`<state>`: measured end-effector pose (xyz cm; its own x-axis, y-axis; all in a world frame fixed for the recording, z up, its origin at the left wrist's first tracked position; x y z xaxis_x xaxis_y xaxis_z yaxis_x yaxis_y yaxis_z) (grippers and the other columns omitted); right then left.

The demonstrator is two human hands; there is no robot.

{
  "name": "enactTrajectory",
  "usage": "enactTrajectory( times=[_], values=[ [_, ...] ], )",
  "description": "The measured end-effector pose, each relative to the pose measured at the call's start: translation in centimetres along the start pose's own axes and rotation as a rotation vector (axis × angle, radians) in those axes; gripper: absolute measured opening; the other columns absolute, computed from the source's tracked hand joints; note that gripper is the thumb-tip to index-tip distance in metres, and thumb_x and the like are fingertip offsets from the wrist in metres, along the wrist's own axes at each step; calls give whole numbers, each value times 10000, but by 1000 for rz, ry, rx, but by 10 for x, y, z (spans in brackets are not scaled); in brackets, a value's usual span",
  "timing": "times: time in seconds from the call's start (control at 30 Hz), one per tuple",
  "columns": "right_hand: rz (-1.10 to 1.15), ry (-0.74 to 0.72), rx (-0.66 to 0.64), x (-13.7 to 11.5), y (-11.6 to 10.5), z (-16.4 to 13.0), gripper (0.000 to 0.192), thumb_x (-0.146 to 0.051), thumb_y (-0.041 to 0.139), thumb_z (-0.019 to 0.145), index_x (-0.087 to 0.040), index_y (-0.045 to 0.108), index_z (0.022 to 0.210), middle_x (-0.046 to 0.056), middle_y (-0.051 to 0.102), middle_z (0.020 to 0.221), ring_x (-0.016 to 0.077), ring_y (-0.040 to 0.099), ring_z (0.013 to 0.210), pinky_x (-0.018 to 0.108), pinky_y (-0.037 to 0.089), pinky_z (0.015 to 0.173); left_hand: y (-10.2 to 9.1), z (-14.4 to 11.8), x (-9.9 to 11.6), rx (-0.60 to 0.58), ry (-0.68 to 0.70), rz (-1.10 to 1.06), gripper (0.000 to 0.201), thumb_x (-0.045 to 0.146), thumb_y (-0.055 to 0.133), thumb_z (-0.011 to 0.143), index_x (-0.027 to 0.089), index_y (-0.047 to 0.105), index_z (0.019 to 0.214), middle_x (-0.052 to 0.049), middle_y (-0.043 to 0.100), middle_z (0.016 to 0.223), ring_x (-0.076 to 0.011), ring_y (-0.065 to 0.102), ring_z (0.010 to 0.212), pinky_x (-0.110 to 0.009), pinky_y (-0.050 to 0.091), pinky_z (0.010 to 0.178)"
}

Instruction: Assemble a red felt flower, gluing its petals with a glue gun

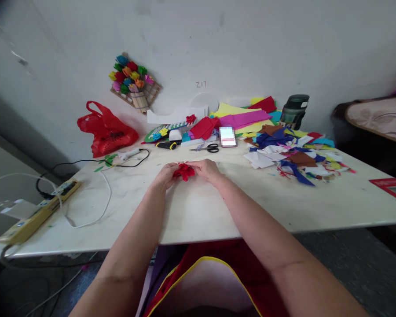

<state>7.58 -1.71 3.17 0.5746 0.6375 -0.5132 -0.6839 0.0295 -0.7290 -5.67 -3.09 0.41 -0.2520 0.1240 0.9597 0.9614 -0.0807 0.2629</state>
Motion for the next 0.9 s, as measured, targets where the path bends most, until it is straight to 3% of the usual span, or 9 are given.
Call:
enactTrajectory(
  times=[0.17,0.3,0.47,0.67,0.9],
  values=[
    [-388,-68,-59,-17,-3,-3,427,-173,460,875,-322,601,1249,33,731,1018,187,666,906,272,478,769,-2,-1,1,47,3,-11,97,181,672,718,88,646,726,-52,634,631,-124,581,511,-217,466,441],
    [-525,-94,-72,-24,-6,-5,425,-178,425,895,-320,597,1258,53,713,909,172,636,812,246,408,661,-4,2,-3,48,-19,-64,76,155,624,746,87,646,771,-72,655,692,-152,621,583,-243,508,482],
    [-534,-113,-71,-28,-6,-6,437,-161,421,891,-322,597,1258,53,692,879,159,599,769,245,361,627,-8,5,-7,61,-38,-97,101,192,641,765,98,643,803,-64,654,698,-144,619,582,-234,502,473],
    [-514,-114,-41,-26,-8,-6,434,-171,426,886,-318,605,1253,46,700,872,153,597,742,239,365,617,-4,1,0,43,24,-71,212,260,748,684,87,661,770,-53,640,661,-120,585,538,-214,465,456],
    [-345,-101,55,-21,-11,-6,403,-256,420,919,-298,562,1294,27,721,1035,176,653,881,249,460,757,3,-2,8,-44,90,18,363,372,807,601,79,703,789,-76,663,660,-118,574,520,-215,418,469]
  ],
)
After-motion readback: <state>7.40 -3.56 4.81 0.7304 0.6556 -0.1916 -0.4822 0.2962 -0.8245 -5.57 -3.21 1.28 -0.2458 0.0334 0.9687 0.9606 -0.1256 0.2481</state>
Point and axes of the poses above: each hand's wrist, its own z-axis towards the middle knuckle, its own y-axis out of the palm, x = y × z, the point moved 8 cm from there along z, towards the middle knuckle
